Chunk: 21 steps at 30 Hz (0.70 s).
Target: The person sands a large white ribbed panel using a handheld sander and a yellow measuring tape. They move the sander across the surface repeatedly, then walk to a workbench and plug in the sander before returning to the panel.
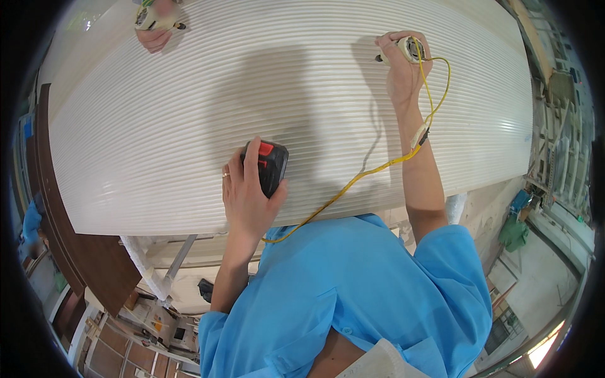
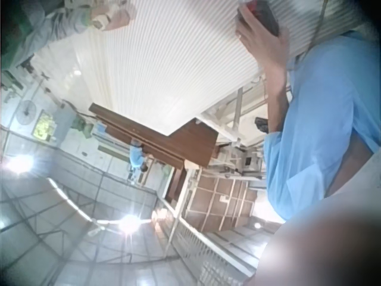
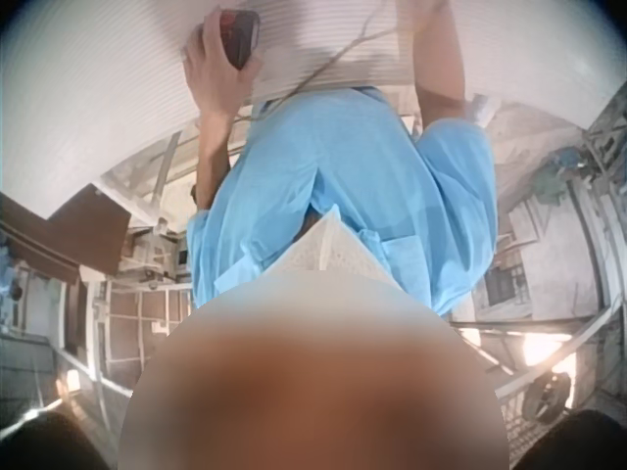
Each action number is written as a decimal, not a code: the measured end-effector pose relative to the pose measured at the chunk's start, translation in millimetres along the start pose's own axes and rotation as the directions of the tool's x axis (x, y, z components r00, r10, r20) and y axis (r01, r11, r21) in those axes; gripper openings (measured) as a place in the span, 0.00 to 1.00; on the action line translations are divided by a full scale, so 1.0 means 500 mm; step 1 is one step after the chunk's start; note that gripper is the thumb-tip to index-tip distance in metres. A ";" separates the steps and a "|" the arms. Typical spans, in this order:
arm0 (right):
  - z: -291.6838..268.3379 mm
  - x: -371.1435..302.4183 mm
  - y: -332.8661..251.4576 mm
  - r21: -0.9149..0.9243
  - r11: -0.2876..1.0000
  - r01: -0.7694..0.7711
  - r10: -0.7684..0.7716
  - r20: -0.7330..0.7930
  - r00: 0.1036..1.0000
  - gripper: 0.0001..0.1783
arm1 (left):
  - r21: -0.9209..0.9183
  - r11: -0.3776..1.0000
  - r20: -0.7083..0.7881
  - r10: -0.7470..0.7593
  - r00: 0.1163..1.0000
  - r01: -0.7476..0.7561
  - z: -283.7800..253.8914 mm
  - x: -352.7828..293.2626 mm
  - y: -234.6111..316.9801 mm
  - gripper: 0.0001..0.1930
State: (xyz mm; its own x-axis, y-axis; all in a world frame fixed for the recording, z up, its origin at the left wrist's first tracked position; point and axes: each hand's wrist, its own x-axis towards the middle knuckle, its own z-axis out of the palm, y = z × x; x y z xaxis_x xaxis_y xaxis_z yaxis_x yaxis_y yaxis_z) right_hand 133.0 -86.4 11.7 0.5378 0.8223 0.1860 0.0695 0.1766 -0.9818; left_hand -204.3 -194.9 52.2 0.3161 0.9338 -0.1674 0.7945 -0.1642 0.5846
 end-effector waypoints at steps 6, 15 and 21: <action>0.007 -0.008 0.013 -0.037 0.999 -0.033 0.032 -0.012 0.999 0.10 | -0.015 0.999 0.072 0.038 0.997 -0.037 0.034 -0.018 0.013 0.47; 0.006 0.000 -0.005 -0.061 0.998 0.014 -0.015 -0.024 1.000 0.10 | 0.051 0.994 0.085 0.093 0.992 -0.098 0.106 -0.022 0.061 0.45; 0.011 0.011 0.009 -0.070 0.998 -0.006 0.004 -0.022 1.000 0.10 | 0.107 0.987 0.043 0.117 0.992 -0.121 0.122 -0.022 0.067 0.44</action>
State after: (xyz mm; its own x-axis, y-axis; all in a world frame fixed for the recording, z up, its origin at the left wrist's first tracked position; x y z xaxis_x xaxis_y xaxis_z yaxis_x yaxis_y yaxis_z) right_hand 131.5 -78.2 8.5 0.5567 0.8107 0.1811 0.1253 0.1336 -0.9831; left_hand -149.4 -230.2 25.0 0.4291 0.8936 -0.1315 0.8013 -0.3095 0.5120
